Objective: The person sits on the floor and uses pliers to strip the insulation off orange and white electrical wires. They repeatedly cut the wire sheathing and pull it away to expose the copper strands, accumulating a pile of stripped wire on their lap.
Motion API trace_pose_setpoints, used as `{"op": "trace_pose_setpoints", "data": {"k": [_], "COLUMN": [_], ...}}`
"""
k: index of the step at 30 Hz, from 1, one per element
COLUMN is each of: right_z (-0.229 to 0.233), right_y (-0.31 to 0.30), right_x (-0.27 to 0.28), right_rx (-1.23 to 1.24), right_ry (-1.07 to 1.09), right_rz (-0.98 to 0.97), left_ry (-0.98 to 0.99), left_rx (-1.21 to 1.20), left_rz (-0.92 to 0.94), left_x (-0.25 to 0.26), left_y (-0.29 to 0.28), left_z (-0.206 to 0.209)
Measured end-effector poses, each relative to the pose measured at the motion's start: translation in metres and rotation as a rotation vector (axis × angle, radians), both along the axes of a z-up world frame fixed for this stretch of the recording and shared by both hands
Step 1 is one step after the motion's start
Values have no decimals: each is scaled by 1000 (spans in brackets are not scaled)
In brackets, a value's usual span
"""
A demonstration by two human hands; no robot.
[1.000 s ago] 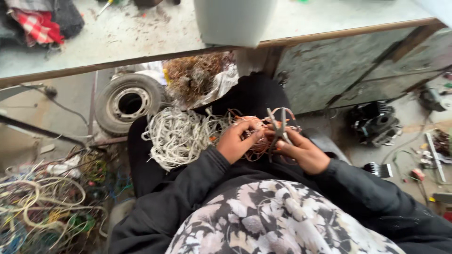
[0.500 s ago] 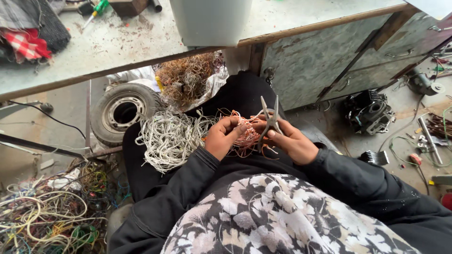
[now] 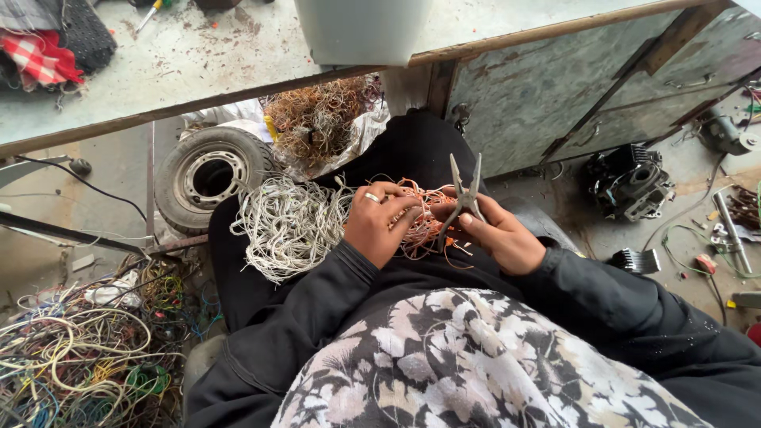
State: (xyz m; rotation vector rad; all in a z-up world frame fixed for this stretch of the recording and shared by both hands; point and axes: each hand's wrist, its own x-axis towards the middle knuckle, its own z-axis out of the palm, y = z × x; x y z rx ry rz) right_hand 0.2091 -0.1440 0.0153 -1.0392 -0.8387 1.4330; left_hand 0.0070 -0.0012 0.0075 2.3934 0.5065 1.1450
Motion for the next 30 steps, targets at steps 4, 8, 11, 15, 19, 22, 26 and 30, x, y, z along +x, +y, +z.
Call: {"op": "trace_pose_setpoints", "data": {"k": [4, 8, 11, 15, 19, 22, 26, 30], "right_z": [5, 6, 4, 2, 0, 0, 1, -3], "right_y": [0, 0, 1, 1, 2, 2, 2, 3], "right_x": [-2, -2, -2, 0, 1, 1, 2, 4], "right_rx": [28, 28, 43, 49, 46, 29, -3, -19], "right_ry": [12, 12, -3, 35, 33, -23, -97, -130], "right_rz": [2, 9, 5, 5, 6, -8, 7, 10], "left_ry": [27, 158, 114, 194, 149, 154, 139, 106], "left_rx": [-29, -175, -152, -182, -170, -228, -218, -444], "left_rz": [-45, -107, -181, -222, -188, -124, -50, -118], "left_x": [0, 0, 2, 4, 4, 4, 5, 4], "left_y": [-3, -2, 0, 1, 1, 2, -1, -5], "left_z": [3, -5, -12, -18, -23, -22, -12, -4]}}
